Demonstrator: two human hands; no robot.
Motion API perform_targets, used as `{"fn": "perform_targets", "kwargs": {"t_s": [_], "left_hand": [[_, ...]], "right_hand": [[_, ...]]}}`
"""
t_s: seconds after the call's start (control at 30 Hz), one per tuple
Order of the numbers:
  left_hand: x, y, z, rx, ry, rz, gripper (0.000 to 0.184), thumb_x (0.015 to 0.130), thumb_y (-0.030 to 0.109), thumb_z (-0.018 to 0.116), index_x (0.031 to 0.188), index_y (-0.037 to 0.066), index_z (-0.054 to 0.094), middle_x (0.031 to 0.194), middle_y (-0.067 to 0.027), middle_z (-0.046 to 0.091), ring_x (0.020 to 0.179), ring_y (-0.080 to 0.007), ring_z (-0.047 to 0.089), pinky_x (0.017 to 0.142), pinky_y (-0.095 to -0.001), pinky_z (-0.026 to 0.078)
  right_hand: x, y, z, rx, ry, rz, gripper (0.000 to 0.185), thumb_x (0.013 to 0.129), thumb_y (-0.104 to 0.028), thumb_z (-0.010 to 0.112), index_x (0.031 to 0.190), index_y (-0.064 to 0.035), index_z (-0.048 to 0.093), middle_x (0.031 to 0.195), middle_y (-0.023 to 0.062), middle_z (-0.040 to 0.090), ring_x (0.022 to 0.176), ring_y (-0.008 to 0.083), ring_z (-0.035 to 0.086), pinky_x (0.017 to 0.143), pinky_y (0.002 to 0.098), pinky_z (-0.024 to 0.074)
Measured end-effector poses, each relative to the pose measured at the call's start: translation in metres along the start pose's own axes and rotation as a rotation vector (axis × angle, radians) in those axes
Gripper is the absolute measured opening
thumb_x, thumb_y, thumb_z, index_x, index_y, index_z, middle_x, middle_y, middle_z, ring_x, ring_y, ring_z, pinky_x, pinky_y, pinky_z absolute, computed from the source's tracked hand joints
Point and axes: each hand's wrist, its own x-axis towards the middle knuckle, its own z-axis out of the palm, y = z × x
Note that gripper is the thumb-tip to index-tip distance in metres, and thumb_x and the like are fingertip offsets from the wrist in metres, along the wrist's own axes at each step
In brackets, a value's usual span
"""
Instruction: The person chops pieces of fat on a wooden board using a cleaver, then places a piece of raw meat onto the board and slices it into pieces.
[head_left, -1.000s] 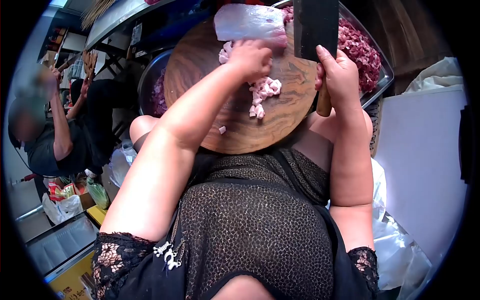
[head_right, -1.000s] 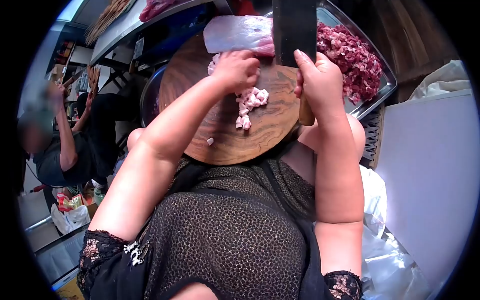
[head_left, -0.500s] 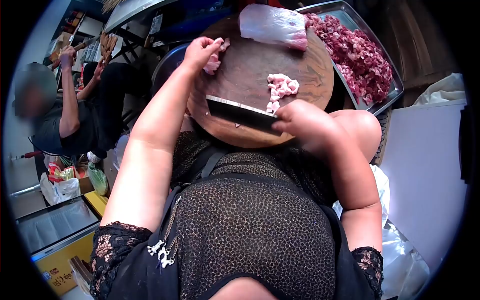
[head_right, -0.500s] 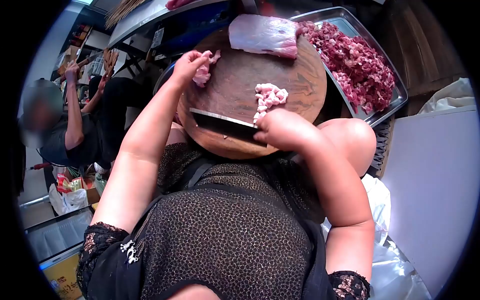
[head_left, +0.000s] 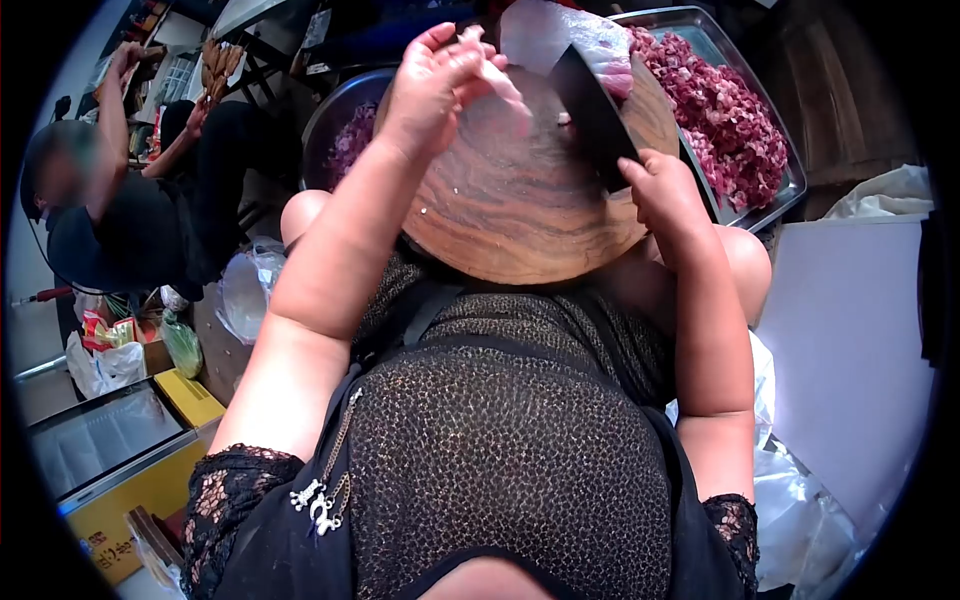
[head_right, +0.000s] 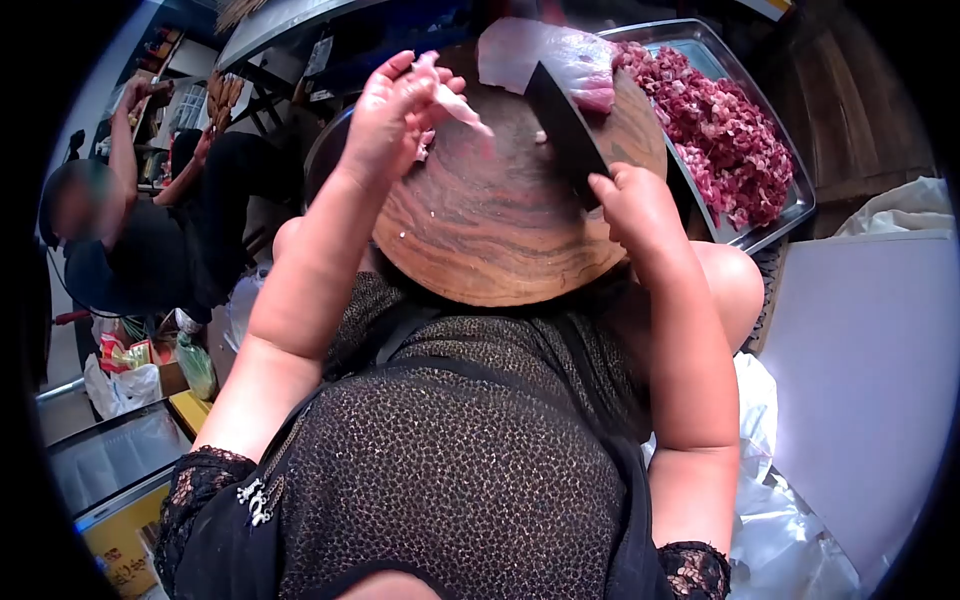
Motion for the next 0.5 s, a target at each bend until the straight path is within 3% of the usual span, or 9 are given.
{"fn": "perform_targets", "kwargs": {"t_s": [0.07,0.13,0.2,0.27,0.37,0.47,0.5], "left_hand": [[-0.028,-0.025,-0.001,-0.039,0.028,-0.056,0.058,0.087,0.000,0.066,0.133,0.007,0.030,0.115,-0.0140,0.059,0.107,-0.0285,0.063,0.095,-0.0446,0.055],[-0.060,-0.064,-0.020,0.115,0.087,-0.222,0.057,0.087,0.008,0.071,0.134,0.007,0.039,0.111,-0.0059,0.060,0.104,-0.0203,0.062,0.091,-0.0350,0.054],[-0.096,-0.101,-0.056,0.934,-0.035,-0.102,0.026,0.087,0.013,0.070,0.109,0.002,0.063,0.105,-0.0041,0.064,0.095,-0.0141,0.062,0.086,-0.0277,0.050],[-0.116,-0.087,-0.054,1.069,-0.115,0.062,0.021,0.083,0.011,0.071,0.102,0.003,0.067,0.095,-0.0082,0.062,0.086,-0.0182,0.062,0.079,-0.0302,0.051],[-0.123,-0.070,-0.057,1.170,-0.233,0.086,0.021,0.081,0.011,0.072,0.100,0.003,0.067,0.092,-0.0096,0.061,0.084,-0.0213,0.063,0.076,-0.0315,0.051],[-0.123,-0.054,-0.065,1.296,-0.251,0.006,0.020,0.081,0.020,0.075,0.089,0.003,0.068,0.089,-0.0101,0.061,0.082,-0.0229,0.063,0.074,-0.0328,0.051],[-0.121,-0.041,-0.064,1.400,-0.298,-0.113,0.024,0.081,0.026,0.076,0.083,0.003,0.067,0.087,-0.0105,0.062,0.080,-0.0234,0.063,0.072,-0.0340,0.051]], "right_hand": [[0.002,-0.003,0.000,0.116,0.009,0.008,0.023,0.097,-0.023,0.058,0.088,-0.0025,0.059,0.057,-0.0010,0.048,0.043,0.0094,0.045,0.040,0.0268,0.0378],[0.000,-0.005,0.000,0.187,0.015,-0.001,0.023,0.098,-0.024,0.058,0.088,-0.0030,0.059,0.056,-0.0013,0.048,0.041,0.0098,0.045,0.038,0.0262,0.0372],[-0.002,-0.007,-0.002,0.319,-0.030,0.001,0.023,0.097,-0.024,0.059,0.087,-0.0036,0.058,0.056,-0.0015,0.047,0.041,0.0102,0.045,0.038,0.0263,0.0370],[-0.004,-0.010,-0.002,0.309,-0.086,0.000,0.023,0.097,-0.024,0.059,0.086,-0.0042,0.057,0.056,-0.0013,0.047,0.041,0.0104,0.045,0.038,0.0265,0.0371],[-0.008,-0.015,0.003,0.245,-0.213,0.022,0.023,0.097,-0.024,0.060,0.084,-0.0053,0.055,0.057,-0.0012,0.048,0.041,0.0107,0.046,0.038,0.0268,0.0371],[-0.011,-0.017,0.010,0.140,-0.338,0.059,0.025,0.097,-0.022,0.061,0.079,-0.0067,0.053,0.056,-0.0021,0.048,0.041,0.0098,0.046,0.037,0.0269,0.0366],[-0.012,-0.015,0.012,0.141,-0.351,0.096,0.025,0.097,-0.022,0.061,0.079,-0.0067,0.053,0.056,-0.0021,0.048,0.040,0.0097,0.045,0.037,0.0269,0.0363]]}}
